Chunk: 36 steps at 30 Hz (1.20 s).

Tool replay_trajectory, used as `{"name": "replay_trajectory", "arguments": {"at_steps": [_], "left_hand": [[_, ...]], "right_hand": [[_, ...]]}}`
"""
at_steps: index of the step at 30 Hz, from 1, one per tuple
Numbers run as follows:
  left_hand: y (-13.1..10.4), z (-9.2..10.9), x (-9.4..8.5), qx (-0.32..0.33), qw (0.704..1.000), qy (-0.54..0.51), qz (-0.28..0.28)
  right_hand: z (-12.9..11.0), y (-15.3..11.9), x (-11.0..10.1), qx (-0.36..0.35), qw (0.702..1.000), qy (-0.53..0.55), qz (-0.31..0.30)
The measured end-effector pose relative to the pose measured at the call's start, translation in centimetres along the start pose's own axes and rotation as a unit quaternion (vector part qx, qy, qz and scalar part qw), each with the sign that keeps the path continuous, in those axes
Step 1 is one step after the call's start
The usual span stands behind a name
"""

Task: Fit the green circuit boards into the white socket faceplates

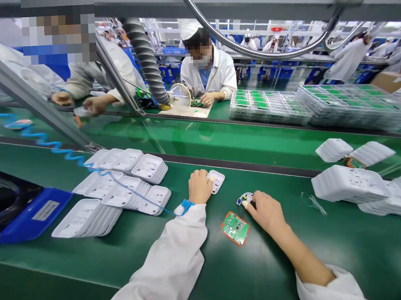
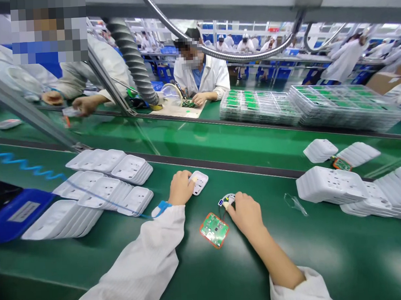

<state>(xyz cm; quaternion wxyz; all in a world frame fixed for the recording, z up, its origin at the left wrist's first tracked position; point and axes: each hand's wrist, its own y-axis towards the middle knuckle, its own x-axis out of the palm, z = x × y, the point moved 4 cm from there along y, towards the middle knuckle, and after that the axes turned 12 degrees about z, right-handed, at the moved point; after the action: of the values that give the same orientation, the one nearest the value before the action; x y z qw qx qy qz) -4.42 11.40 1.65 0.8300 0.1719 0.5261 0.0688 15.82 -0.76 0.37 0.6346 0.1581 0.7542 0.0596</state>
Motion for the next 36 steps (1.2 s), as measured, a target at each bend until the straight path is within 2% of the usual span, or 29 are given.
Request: {"name": "replay_trajectory", "arguments": {"at_steps": [2,5,8,11,16,19,23,26,28,32,33,36], "left_hand": [[0.0,-0.5,0.9,-0.006,1.000,0.013,-0.020],[-0.7,0.2,0.9,0.011,1.000,-0.005,-0.007],[-1.9,1.4,0.5,0.002,0.998,-0.063,-0.021],[-3.4,2.9,0.6,0.017,0.983,-0.172,-0.053],[-5.6,5.3,1.0,0.060,0.936,-0.330,-0.106],[-6.2,5.9,1.2,0.027,0.908,-0.391,-0.149],[-6.5,5.7,1.6,-0.060,0.871,-0.453,-0.179],[-6.5,5.3,1.8,-0.100,0.868,-0.460,-0.156],[-6.5,5.4,1.7,-0.099,0.868,-0.465,-0.144],[-6.6,6.1,1.0,-0.051,0.870,-0.472,-0.134],[-6.6,6.2,0.8,-0.048,0.873,-0.468,-0.127],[-6.6,5.9,0.8,-0.081,0.879,-0.460,-0.098]], "right_hand": [[-2.1,0.1,0.4,-0.030,0.999,0.003,0.013],[-4.6,-0.3,0.5,-0.123,0.990,0.071,0.017],[-5.5,-0.7,0.0,-0.174,0.968,0.178,0.004],[-4.6,-0.2,-1.0,-0.137,0.967,0.211,0.039],[-3.0,0.7,-1.7,-0.101,0.976,0.175,0.080],[-2.7,0.7,-1.6,-0.097,0.979,0.161,0.080],[-3.0,0.4,-1.5,-0.110,0.978,0.162,0.075],[-3.1,0.3,-1.5,-0.116,0.971,0.191,0.085],[-2.5,0.6,-1.5,-0.082,0.967,0.220,0.097],[-1.8,0.9,-1.0,-0.023,0.956,0.292,0.012],[-1.8,0.9,-1.1,-0.024,0.957,0.288,0.013],[-2.6,0.7,-2.2,-0.059,0.969,0.219,0.095]]}}
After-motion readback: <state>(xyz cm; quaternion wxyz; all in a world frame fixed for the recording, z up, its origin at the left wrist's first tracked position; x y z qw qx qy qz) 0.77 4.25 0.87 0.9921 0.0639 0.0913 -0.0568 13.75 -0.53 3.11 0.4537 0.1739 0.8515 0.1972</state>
